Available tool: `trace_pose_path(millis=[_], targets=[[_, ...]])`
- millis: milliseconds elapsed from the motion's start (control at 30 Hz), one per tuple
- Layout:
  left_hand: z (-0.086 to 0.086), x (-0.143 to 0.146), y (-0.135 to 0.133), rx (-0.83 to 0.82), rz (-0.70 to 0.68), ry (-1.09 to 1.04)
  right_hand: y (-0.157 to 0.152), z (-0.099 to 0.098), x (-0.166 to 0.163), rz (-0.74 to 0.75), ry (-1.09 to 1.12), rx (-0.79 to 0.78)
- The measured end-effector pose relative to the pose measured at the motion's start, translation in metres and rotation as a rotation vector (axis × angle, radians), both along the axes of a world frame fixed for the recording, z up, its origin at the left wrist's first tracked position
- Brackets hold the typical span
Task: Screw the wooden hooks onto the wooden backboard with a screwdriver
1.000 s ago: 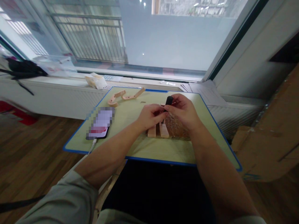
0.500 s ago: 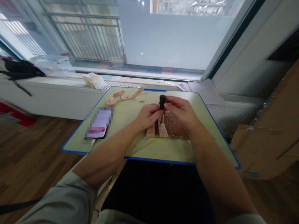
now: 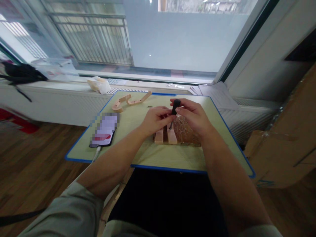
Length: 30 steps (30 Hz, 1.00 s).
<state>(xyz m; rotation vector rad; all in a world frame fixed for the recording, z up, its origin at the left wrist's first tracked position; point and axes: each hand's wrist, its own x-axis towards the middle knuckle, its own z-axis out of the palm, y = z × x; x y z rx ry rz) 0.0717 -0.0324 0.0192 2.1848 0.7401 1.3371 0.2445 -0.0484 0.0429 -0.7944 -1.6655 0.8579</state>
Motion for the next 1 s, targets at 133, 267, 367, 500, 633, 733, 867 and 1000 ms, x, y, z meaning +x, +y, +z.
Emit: trace_pose_path(millis=[133,267,367,500,633,733,867,1000], targets=[[0.0012,0.0001,-0.0024,-0.012,-0.003,0.008,0.0028,-0.0024,-0.0024,-0.003,0.025,-0.037],[0.0014,0.0012,-0.0038,-0.013,0.042,0.003,0.0079,-0.0073,-0.0034,-0.048,0.034,-0.025],[0.0015,0.0015,-0.0033,0.03,0.038,0.029,0.0063,-0.0051,-0.0022,-0.064,0.034,-0.015],[-0.0003,0.0013,-0.0016,0.045,0.017,0.017,0.0011,0.0,0.0006,-0.009,0.059,-0.037],[-0.0029,0.0017,-0.0006,0.026,0.021,0.003,0.0003,-0.0001,-0.0008,-0.017,0.056,-0.027],[-0.0026,0.0024,-0.0017,0.007,0.042,0.023,0.0018,-0.0017,-0.0037,-0.053,0.036,-0.013],[0.0008,0.0024,-0.0046,0.011,0.006,0.049,0.0025,-0.0035,-0.0033,-0.052,0.047,-0.013],[0.0022,0.0016,-0.006,0.02,-0.011,0.068,0.0018,-0.0037,-0.0007,-0.033,0.07,-0.013]])
